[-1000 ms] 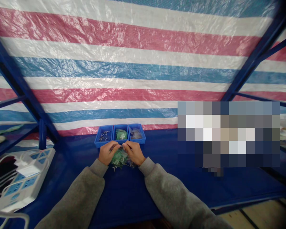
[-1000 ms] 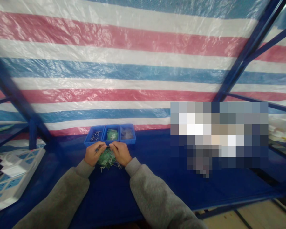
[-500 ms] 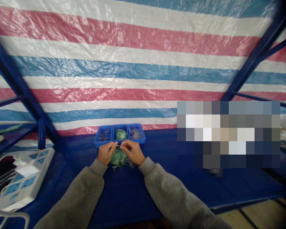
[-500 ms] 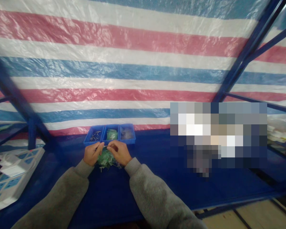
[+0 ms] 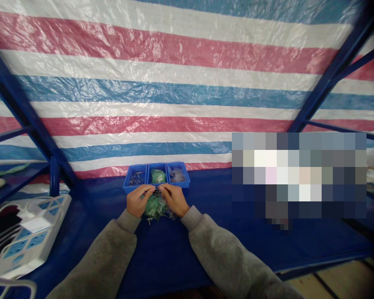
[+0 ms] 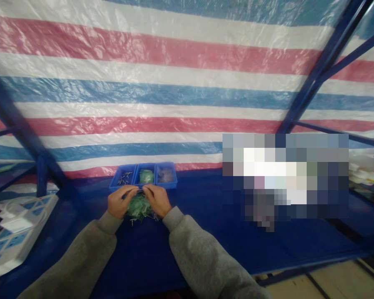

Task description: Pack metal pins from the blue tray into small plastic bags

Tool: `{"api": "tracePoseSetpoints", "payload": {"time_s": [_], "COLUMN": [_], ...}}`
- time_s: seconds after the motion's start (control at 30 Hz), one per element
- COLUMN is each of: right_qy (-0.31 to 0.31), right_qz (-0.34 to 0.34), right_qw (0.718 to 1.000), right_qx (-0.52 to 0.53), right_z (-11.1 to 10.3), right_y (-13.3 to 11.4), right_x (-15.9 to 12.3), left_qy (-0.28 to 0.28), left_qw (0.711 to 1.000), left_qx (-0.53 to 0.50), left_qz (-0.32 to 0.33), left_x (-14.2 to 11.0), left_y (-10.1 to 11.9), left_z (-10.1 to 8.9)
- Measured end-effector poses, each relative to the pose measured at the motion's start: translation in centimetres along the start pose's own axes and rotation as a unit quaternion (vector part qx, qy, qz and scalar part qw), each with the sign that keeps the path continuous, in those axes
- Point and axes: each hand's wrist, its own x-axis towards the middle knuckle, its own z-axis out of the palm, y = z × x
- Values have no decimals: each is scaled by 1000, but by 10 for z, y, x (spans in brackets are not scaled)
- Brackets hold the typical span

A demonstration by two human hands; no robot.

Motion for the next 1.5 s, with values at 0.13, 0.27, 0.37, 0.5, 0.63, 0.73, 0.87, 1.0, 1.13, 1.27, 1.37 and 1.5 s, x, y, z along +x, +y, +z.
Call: {"api": "tracePoseSetpoints", "payload": {"time_s": [0.13,0.27,0.37,0.5,0.63,0.73,0.87,1.0,1.13,1.27,1.37,1.5], "right_qy": [35,41,41,43,41,38,35,34,35,37,39,29], "right_qz": [27,27,28,33,33,34,27,27,29,32,29,15], "right_qw": [999,999,999,999,999,999,999,999,999,999,999,999], "right_qx": [-5,-2,1,2,1,-1,0,-1,0,1,-2,0], "right_z": [2,2,1,1,-1,-1,0,0,0,-1,-2,-2], "right_y": [6,7,6,5,3,2,3,4,2,1,1,-1], "right_x": [1,2,2,1,2,1,1,1,1,1,1,1], "left_qy": [-13,-33,-37,-40,-19,-8,-14,-25,-44,-55,-48,-55], "left_qw": [999,995,994,996,998,998,998,998,998,998,999,996], "left_qx": [2,-57,-63,-14,38,62,55,30,7,2,2,-18], "left_qz": [-44,-75,-81,-72,-50,-22,23,54,51,28,-16,-68], "left_x": [0,0,1,2,2,1,0,0,-1,-1,-1,-1], "left_y": [0,0,0,0,-1,-2,-4,-8,-11,-12,-11,-7], "left_z": [0,1,1,0,-1,-1,1,2,2,3,3,2]}}
